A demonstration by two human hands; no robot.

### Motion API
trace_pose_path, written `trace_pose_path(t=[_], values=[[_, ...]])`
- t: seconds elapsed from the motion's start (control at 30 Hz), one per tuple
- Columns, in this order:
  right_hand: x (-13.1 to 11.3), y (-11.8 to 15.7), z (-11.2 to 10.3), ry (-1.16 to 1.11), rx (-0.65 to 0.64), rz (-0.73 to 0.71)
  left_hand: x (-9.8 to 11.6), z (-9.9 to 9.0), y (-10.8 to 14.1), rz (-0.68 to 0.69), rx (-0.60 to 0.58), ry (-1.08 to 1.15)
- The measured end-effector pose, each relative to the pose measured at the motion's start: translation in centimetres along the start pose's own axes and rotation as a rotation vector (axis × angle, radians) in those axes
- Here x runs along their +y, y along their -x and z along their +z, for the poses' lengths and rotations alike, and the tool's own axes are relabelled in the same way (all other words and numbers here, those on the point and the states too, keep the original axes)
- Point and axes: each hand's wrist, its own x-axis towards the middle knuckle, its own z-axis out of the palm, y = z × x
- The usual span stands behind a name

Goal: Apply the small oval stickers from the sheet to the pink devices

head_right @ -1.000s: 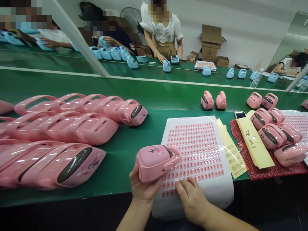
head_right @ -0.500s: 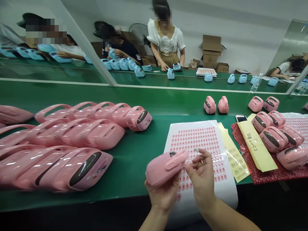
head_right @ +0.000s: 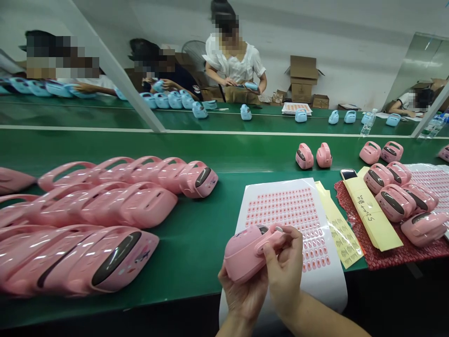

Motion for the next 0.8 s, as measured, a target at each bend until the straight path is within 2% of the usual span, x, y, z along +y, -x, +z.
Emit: trace_pose_path(t=[0.17, 0.27, 0.4, 0.47, 0.53, 0.7, 0.8], values=[[0.6, 0.2, -0.5, 0.299, 0.018, -0.355, -0.1, 0.6, 0.1, -0.014, 0.074, 0.043], [0.5, -0.2, -0.9, 0.444, 0.01, -0.589, -0.1, 0.8, 0.1, -0.035, 0.048, 0.045], [0.0, -1.1, -1.7, 0.573, -0.104, -0.871, 0.0, 0.7, 0.2, -0.055, 0.003, 0.044], [-0.2, -1.5, -2.3, 0.626, -0.158, -0.932, 0.1, 0.6, 0.3, -0.049, 0.011, 0.055], [-0.4, -1.9, -2.8, 0.645, -0.16, -0.852, 0.1, 0.5, 0.2, -0.041, 0.005, 0.054], [-0.7, -2.0, -3.0, 0.489, -0.221, -0.288, -0.3, 0.7, 0.0, -0.069, -0.124, -0.005], [-0.3, -1.8, -2.8, 0.419, -0.269, -0.181, -0.1, 0.5, 0.5, -0.093, -0.106, -0.052]])
